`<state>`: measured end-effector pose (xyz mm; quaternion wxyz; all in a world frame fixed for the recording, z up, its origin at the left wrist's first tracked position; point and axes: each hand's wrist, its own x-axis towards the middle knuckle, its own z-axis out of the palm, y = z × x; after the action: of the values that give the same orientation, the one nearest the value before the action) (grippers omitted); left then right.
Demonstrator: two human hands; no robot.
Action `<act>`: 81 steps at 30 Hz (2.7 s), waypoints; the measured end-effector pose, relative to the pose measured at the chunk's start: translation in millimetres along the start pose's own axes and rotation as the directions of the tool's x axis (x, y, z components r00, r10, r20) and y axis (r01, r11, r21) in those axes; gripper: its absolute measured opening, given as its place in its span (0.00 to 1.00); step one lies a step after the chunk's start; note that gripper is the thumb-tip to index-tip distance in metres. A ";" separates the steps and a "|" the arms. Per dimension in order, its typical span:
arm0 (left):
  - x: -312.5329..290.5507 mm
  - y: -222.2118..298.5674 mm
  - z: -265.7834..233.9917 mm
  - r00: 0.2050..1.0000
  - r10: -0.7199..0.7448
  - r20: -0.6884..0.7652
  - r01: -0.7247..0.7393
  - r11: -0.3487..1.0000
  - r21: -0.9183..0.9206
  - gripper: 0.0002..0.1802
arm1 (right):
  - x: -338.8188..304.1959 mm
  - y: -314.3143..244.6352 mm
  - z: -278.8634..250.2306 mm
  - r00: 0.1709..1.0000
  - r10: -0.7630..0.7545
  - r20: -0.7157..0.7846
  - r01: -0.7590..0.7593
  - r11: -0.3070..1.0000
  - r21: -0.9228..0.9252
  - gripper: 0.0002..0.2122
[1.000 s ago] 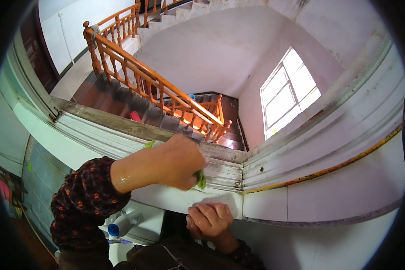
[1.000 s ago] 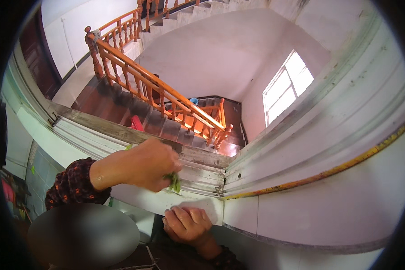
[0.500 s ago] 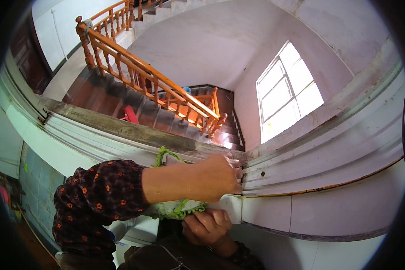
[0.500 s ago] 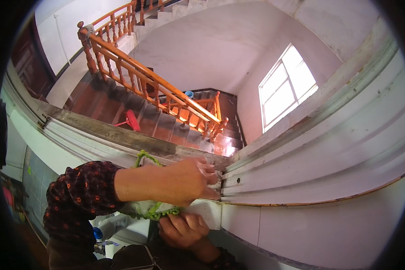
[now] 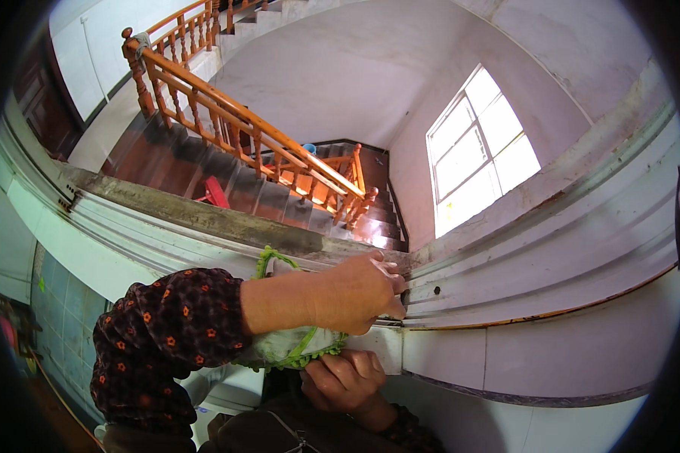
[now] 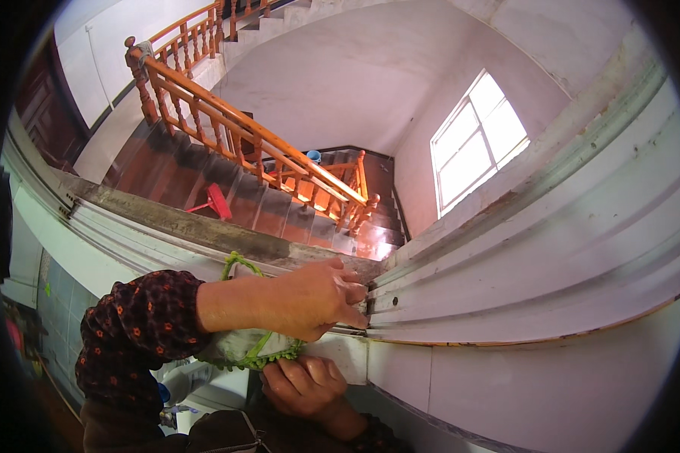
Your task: The person wipes a white window frame with a green cloth, then rinses the cloth at a sink and wrings it out. The person resumes wiping the same window frame area repeatedly.
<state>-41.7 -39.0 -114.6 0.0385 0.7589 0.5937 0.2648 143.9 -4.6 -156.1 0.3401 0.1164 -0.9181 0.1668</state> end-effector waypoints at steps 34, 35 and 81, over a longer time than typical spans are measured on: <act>-5.5 -7.4 -3.7 0.999 0.023 -0.048 -0.024 0.999 -0.034 0.16 | 3.9 -1.7 0.7 1.000 0.012 -0.021 -0.012 1.000 -0.005 0.14; -5.5 -7.3 -0.6 0.998 -0.001 -0.067 -0.002 0.999 -0.038 0.15 | 3.8 -1.4 1.2 1.000 0.010 -0.023 -0.010 1.000 -0.011 0.14; -88.6 49.8 -85.2 0.941 -0.319 0.111 0.306 0.945 0.116 0.24 | 8.0 -4.5 4.5 0.997 0.036 -0.072 -0.036 0.999 -0.007 0.10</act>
<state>-49.7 -156.9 -54.5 0.0811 0.6713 0.7151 0.1770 136.9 -11.3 -152.9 0.3701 0.0925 -0.9080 0.1729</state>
